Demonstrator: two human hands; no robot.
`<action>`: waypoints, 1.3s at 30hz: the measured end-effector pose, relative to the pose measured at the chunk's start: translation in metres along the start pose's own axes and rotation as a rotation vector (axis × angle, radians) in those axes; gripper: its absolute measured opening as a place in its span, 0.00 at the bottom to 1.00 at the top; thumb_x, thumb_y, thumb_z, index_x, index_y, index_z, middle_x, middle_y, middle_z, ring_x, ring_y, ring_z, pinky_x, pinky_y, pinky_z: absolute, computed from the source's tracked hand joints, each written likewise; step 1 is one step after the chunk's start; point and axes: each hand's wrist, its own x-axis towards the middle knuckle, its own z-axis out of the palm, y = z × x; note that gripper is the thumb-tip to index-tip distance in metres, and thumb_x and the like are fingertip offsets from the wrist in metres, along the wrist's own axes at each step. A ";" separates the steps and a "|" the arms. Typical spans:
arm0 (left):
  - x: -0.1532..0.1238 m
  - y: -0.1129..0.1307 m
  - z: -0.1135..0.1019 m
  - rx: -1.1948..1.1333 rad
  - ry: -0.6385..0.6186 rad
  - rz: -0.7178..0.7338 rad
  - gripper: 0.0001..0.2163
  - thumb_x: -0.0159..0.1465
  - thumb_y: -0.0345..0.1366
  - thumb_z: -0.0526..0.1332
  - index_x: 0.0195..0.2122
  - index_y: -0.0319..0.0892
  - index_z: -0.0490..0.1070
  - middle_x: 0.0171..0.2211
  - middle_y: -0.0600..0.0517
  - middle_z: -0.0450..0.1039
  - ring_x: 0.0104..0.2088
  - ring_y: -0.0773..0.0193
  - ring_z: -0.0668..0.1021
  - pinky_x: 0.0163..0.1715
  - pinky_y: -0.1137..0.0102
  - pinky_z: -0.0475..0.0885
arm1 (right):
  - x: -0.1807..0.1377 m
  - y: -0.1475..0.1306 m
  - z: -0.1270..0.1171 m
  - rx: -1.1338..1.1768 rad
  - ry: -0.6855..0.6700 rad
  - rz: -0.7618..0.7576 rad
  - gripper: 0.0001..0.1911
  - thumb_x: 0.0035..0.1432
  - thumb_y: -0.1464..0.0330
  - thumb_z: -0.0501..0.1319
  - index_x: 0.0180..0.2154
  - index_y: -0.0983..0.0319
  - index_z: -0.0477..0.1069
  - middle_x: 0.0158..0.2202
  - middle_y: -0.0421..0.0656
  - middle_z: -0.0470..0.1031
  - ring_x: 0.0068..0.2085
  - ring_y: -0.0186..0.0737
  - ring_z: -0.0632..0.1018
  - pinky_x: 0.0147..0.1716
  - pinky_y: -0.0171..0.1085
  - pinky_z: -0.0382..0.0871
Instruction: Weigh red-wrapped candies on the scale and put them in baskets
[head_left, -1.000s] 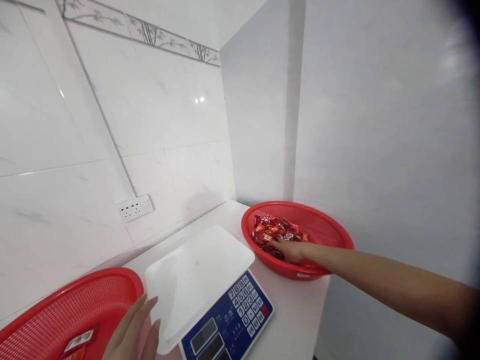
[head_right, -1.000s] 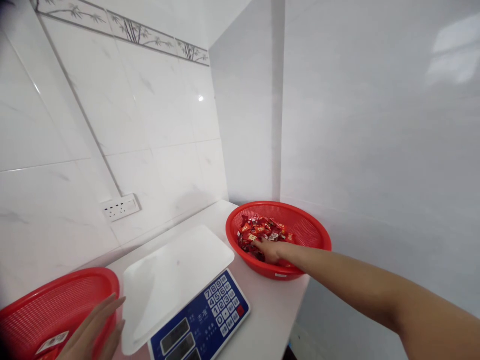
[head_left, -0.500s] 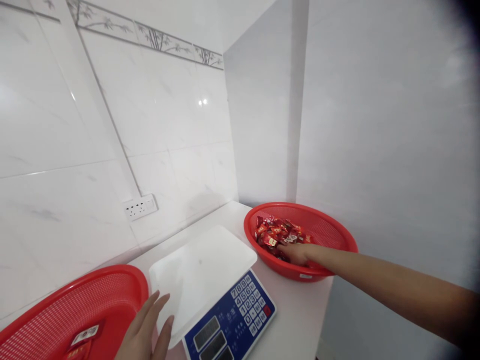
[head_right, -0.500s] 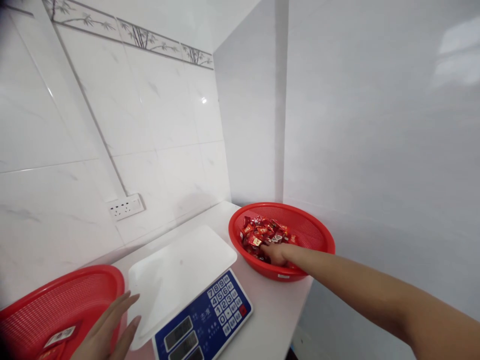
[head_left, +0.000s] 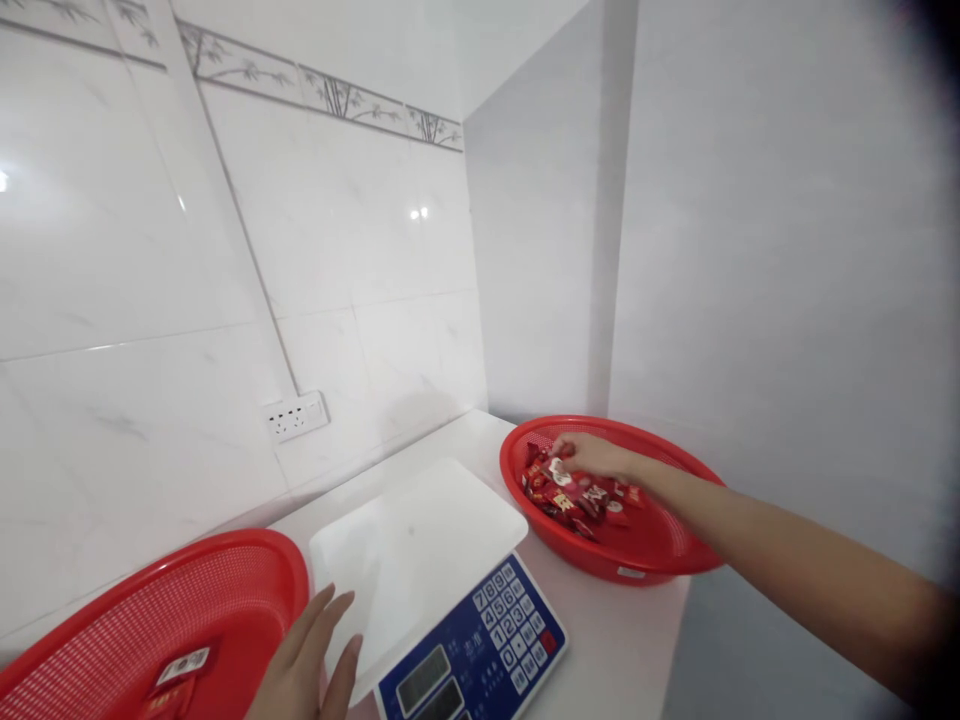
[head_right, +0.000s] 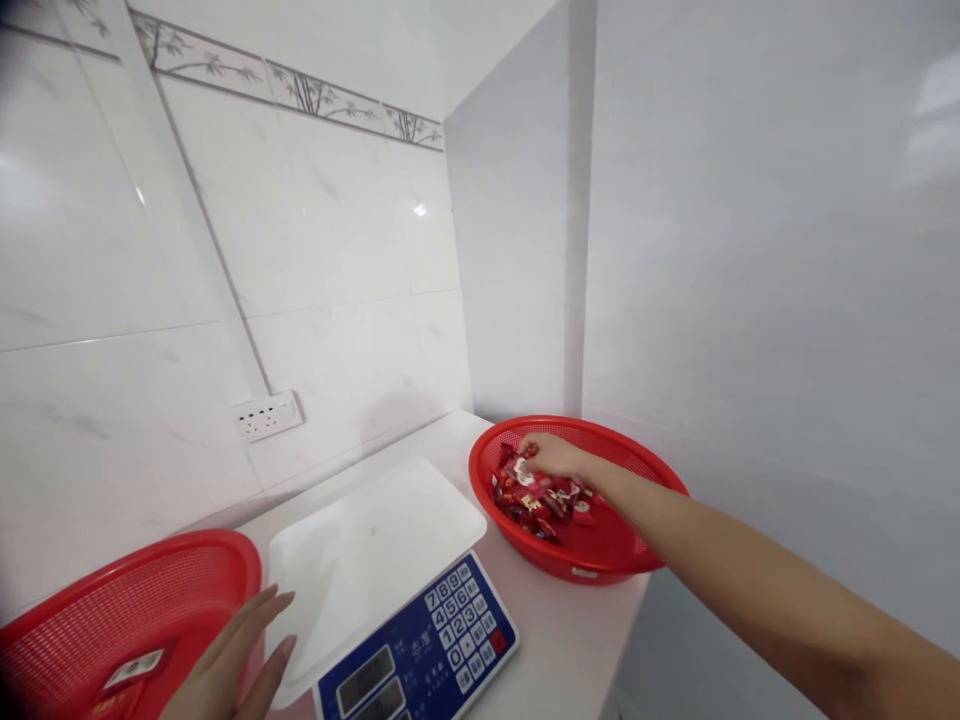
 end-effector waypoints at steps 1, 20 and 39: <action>0.000 0.001 -0.002 -0.002 -0.038 -0.007 0.20 0.63 0.47 0.47 0.51 0.47 0.68 0.57 0.47 0.66 0.55 0.55 0.69 0.51 0.57 0.68 | -0.001 -0.013 0.001 0.112 -0.013 -0.023 0.08 0.52 0.73 0.58 0.37 0.61 0.67 0.38 0.43 0.75 0.35 0.37 0.77 0.28 0.31 0.70; -0.007 0.046 -0.045 -0.089 -0.087 -0.178 0.19 0.64 0.41 0.47 0.54 0.45 0.65 0.59 0.45 0.62 0.57 0.55 0.66 0.53 0.56 0.65 | -0.004 -0.165 0.112 0.517 -0.492 -0.228 0.20 0.49 0.65 0.64 0.45 0.62 0.66 0.45 0.50 0.71 0.30 0.35 0.77 0.16 0.26 0.65; -0.008 0.047 -0.047 -0.078 -0.130 -0.191 0.20 0.64 0.42 0.47 0.55 0.44 0.64 0.59 0.45 0.61 0.58 0.56 0.65 0.54 0.57 0.62 | 0.002 -0.149 0.101 0.325 -0.399 -0.189 0.26 0.54 0.62 0.59 0.54 0.57 0.57 0.55 0.53 0.62 0.25 0.35 0.77 0.09 0.27 0.55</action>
